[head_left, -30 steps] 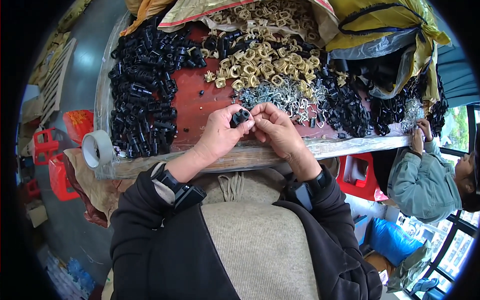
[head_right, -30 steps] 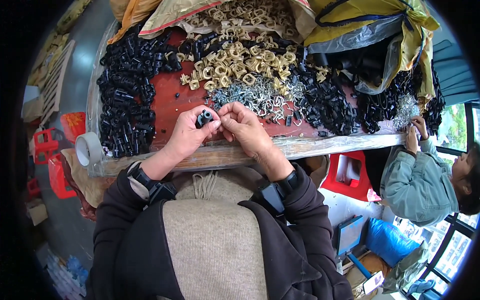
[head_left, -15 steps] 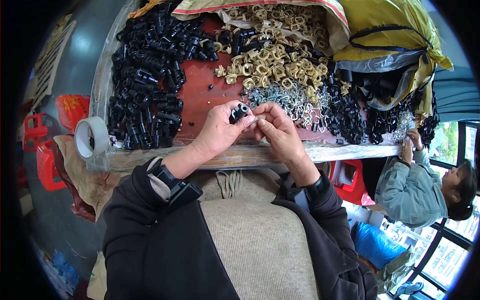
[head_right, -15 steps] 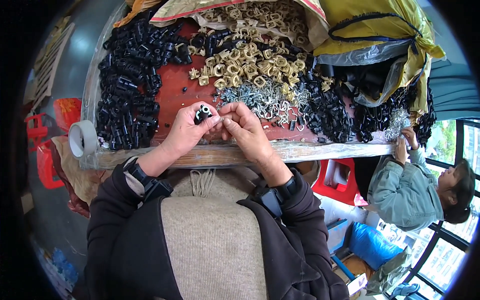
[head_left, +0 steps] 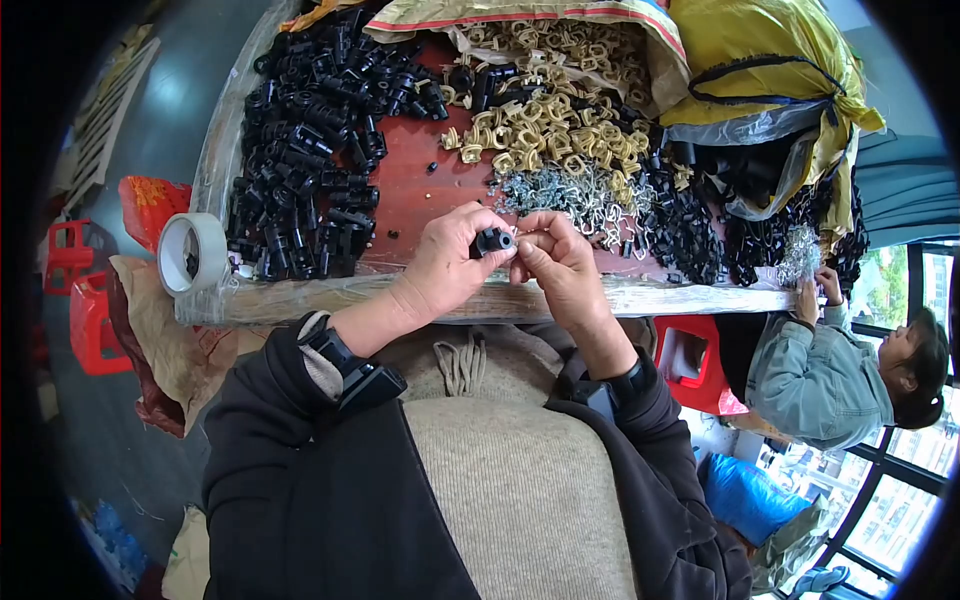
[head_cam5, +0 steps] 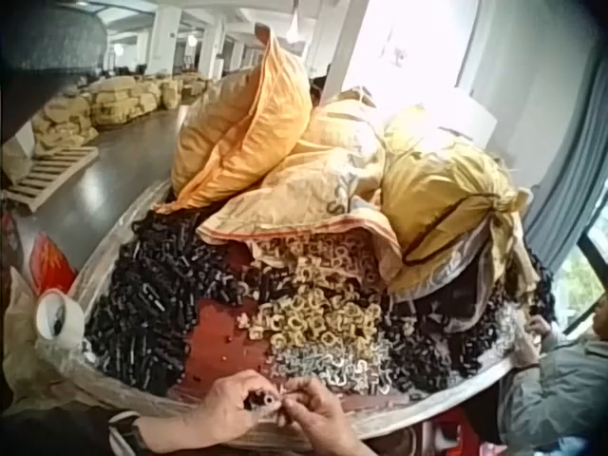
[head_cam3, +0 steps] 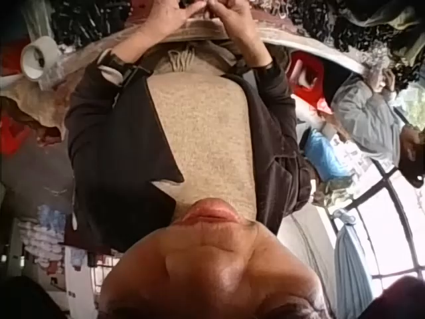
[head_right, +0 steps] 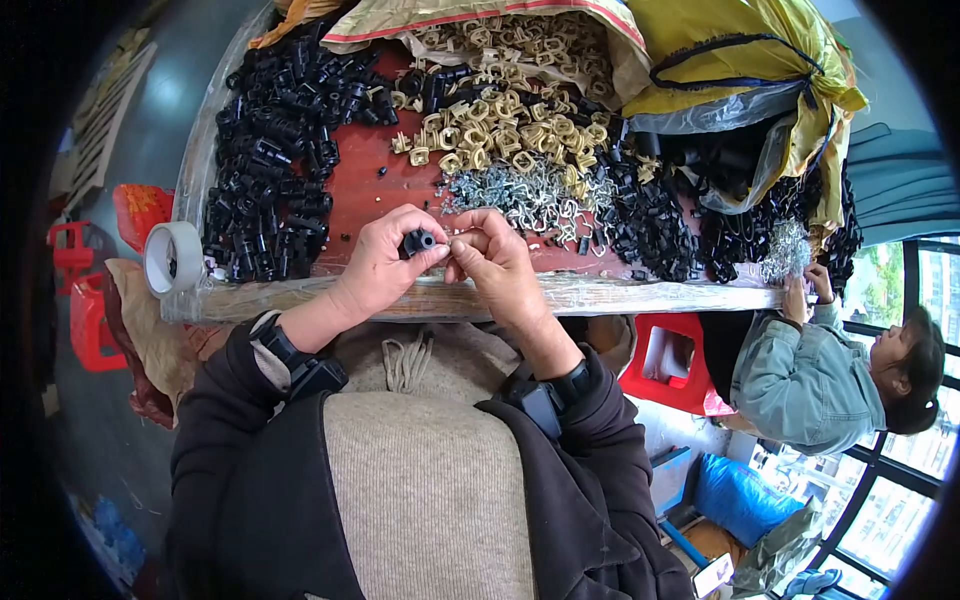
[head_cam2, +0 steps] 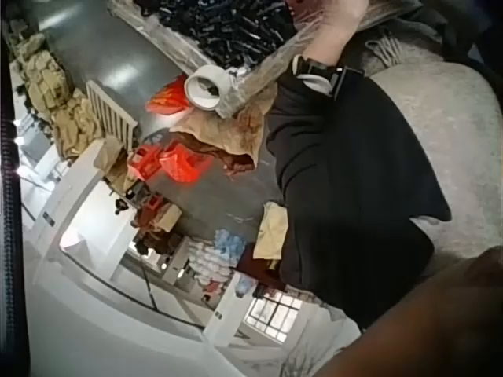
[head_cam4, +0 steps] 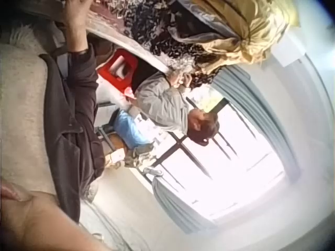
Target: The person assembles components by hand, inserting a small metal clip and a beige plastic insert into a black plastic housing. They then fit a larger black plastic sleeve over the assembly and place the completed unit onto the work table.
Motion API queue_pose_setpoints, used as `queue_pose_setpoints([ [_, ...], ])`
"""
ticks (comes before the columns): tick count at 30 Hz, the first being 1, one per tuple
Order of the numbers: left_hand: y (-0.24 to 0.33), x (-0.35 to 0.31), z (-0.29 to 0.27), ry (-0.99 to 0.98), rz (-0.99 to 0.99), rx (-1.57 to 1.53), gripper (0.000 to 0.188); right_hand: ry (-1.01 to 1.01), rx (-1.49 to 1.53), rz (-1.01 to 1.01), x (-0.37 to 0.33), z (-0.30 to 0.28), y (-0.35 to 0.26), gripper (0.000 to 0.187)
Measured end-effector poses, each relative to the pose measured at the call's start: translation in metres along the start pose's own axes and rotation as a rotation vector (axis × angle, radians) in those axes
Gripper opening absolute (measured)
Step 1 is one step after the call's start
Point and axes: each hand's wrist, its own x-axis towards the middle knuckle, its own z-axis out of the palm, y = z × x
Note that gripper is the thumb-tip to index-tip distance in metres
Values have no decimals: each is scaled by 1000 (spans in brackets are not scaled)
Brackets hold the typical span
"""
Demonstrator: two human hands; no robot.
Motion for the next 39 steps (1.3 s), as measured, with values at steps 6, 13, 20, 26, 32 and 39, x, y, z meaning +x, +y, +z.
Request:
queue_pose_setpoints([
  [6,-5,5,9,37,81,91,10,52,-207,-117,-1,-5,4,18],
  [13,-3,18,13,-38,-373,-230,10,209,-676,-245,1,-24,0,17],
  [20,-6,29,20,-60,-529,-453,16,141,-795,-426,11,-37,-3,13],
  [26,-2,27,18,-110,-518,-525,19,86,-795,-574,7,-28,-6,11],
  [32,3,17,13,-203,-459,-595,20,63,-781,-460,-5,-14,-14,8],
  [39,9,-1,-2,-242,-613,-861,19,46,-815,-461,-17,9,-18,7],
])
